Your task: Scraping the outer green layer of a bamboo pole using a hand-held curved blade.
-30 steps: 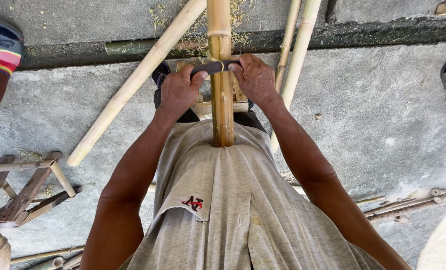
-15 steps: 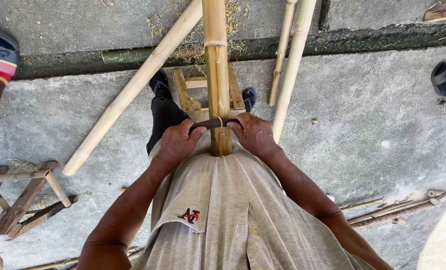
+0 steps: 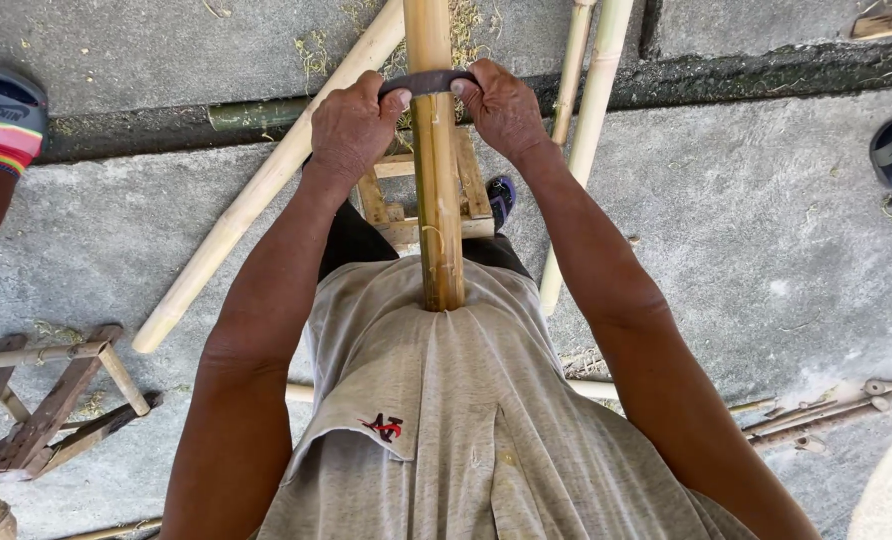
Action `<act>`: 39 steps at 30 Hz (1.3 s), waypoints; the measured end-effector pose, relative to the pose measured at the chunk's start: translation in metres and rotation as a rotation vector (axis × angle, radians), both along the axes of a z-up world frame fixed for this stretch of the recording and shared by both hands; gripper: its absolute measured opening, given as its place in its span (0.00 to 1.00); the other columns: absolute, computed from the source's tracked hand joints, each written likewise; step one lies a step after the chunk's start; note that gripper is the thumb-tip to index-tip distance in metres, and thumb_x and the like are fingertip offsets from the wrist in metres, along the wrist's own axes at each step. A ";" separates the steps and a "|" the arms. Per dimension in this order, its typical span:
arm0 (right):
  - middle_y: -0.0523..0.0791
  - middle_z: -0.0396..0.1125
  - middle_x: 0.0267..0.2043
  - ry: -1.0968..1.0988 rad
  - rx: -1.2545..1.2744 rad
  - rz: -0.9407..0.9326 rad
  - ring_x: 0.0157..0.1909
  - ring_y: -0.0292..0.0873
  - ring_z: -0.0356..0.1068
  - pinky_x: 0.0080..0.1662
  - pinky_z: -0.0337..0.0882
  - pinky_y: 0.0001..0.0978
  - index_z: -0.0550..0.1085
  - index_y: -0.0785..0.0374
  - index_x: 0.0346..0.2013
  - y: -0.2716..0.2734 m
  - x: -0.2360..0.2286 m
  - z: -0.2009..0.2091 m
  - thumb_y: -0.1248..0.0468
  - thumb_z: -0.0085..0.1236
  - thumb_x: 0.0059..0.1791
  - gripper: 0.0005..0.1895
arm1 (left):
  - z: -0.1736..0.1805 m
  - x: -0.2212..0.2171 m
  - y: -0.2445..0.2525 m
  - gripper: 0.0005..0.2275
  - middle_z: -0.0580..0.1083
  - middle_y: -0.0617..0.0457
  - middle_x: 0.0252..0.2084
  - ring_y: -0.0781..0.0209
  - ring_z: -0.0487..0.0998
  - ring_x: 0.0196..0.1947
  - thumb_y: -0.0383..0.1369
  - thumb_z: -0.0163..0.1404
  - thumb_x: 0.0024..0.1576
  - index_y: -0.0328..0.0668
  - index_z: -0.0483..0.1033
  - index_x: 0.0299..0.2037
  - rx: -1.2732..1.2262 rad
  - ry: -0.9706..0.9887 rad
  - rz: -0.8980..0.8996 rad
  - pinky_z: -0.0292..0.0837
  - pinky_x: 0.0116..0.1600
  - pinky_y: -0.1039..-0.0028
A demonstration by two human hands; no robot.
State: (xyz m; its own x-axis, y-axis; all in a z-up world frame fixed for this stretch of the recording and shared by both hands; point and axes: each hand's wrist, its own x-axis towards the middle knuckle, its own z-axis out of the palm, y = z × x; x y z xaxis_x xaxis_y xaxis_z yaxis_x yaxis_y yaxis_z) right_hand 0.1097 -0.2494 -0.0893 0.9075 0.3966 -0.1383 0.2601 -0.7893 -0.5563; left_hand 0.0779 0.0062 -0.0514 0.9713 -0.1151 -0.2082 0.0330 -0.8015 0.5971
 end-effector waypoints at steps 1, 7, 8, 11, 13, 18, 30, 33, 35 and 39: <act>0.43 0.64 0.30 -0.001 0.001 -0.001 0.30 0.39 0.66 0.32 0.67 0.34 0.69 0.57 0.40 0.001 0.000 0.000 0.37 0.33 0.62 0.29 | 0.007 0.002 -0.001 0.17 0.72 0.51 0.17 0.57 0.77 0.20 0.47 0.50 0.66 0.40 0.76 0.38 0.001 -0.001 -0.001 0.73 0.28 0.58; 0.44 0.63 0.30 0.146 -0.014 -0.037 0.27 0.40 0.63 0.26 0.69 0.32 0.68 0.57 0.39 0.002 -0.035 0.007 0.39 0.31 0.60 0.28 | 0.027 -0.026 -0.003 0.17 0.70 0.56 0.19 0.61 0.72 0.17 0.47 0.46 0.68 0.41 0.75 0.40 0.008 0.207 -0.022 0.74 0.27 0.63; 0.44 0.62 0.30 0.179 -0.018 -0.038 0.26 0.39 0.62 0.25 0.69 0.33 0.68 0.57 0.40 0.000 -0.051 0.012 0.40 0.29 0.60 0.28 | 0.039 -0.038 -0.004 0.17 0.69 0.56 0.20 0.61 0.71 0.17 0.47 0.45 0.69 0.41 0.75 0.39 0.020 0.265 -0.027 0.73 0.26 0.64; 0.44 0.62 0.29 0.188 -0.056 -0.018 0.25 0.40 0.63 0.24 0.69 0.35 0.68 0.58 0.39 -0.008 -0.112 0.031 0.42 0.29 0.61 0.27 | 0.058 -0.092 -0.009 0.18 0.68 0.55 0.19 0.60 0.70 0.15 0.48 0.43 0.69 0.41 0.74 0.38 0.013 0.305 -0.041 0.72 0.23 0.63; 0.44 0.62 0.28 0.165 -0.085 0.005 0.25 0.40 0.64 0.24 0.68 0.35 0.69 0.58 0.39 -0.010 -0.142 0.046 0.42 0.31 0.61 0.26 | 0.059 -0.126 -0.010 0.19 0.69 0.54 0.18 0.60 0.71 0.15 0.49 0.43 0.67 0.42 0.73 0.37 -0.001 0.289 -0.051 0.71 0.22 0.63; 0.46 0.65 0.30 0.003 0.054 0.017 0.27 0.43 0.68 0.28 0.71 0.40 0.70 0.61 0.40 -0.010 -0.137 0.057 0.45 0.38 0.62 0.23 | 0.053 -0.127 -0.009 0.20 0.71 0.51 0.19 0.54 0.74 0.17 0.50 0.44 0.67 0.43 0.72 0.34 -0.051 0.156 -0.037 0.72 0.24 0.59; 0.45 0.68 0.31 -0.076 -0.113 0.040 0.32 0.43 0.71 0.34 0.73 0.42 0.71 0.59 0.38 0.009 0.015 0.034 0.43 0.47 0.59 0.22 | -0.033 -0.006 -0.001 0.15 0.74 0.54 0.20 0.62 0.78 0.21 0.46 0.51 0.67 0.40 0.77 0.40 -0.239 0.061 0.114 0.74 0.31 0.61; 0.45 0.69 0.31 -0.018 -0.150 0.009 0.32 0.42 0.71 0.34 0.73 0.42 0.71 0.59 0.38 0.011 0.012 0.039 0.45 0.48 0.60 0.20 | -0.025 -0.009 -0.004 0.15 0.71 0.54 0.19 0.63 0.74 0.19 0.46 0.51 0.66 0.42 0.77 0.40 -0.288 0.154 0.155 0.73 0.29 0.62; 0.45 0.69 0.31 0.001 -0.159 -0.002 0.30 0.42 0.70 0.33 0.73 0.41 0.71 0.60 0.39 0.012 0.014 0.043 0.46 0.49 0.59 0.20 | -0.026 -0.004 -0.004 0.15 0.70 0.55 0.19 0.64 0.73 0.19 0.46 0.51 0.67 0.41 0.77 0.39 -0.266 0.157 0.145 0.72 0.28 0.62; 0.45 0.69 0.31 0.048 -0.167 -0.041 0.29 0.41 0.70 0.32 0.72 0.41 0.71 0.60 0.38 0.013 0.005 0.051 0.48 0.50 0.59 0.18 | -0.028 -0.004 -0.003 0.16 0.67 0.55 0.18 0.64 0.70 0.18 0.46 0.51 0.67 0.42 0.76 0.38 -0.216 0.206 0.097 0.70 0.28 0.62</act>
State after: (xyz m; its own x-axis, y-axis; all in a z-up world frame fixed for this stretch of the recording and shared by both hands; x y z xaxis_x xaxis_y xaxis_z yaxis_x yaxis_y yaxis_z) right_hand 0.1151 -0.2367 -0.0380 0.9132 0.3277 -0.2424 0.2026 -0.8809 -0.4277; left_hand 0.0738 0.0031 -0.0797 0.9196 -0.0874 -0.3830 0.2412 -0.6439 0.7261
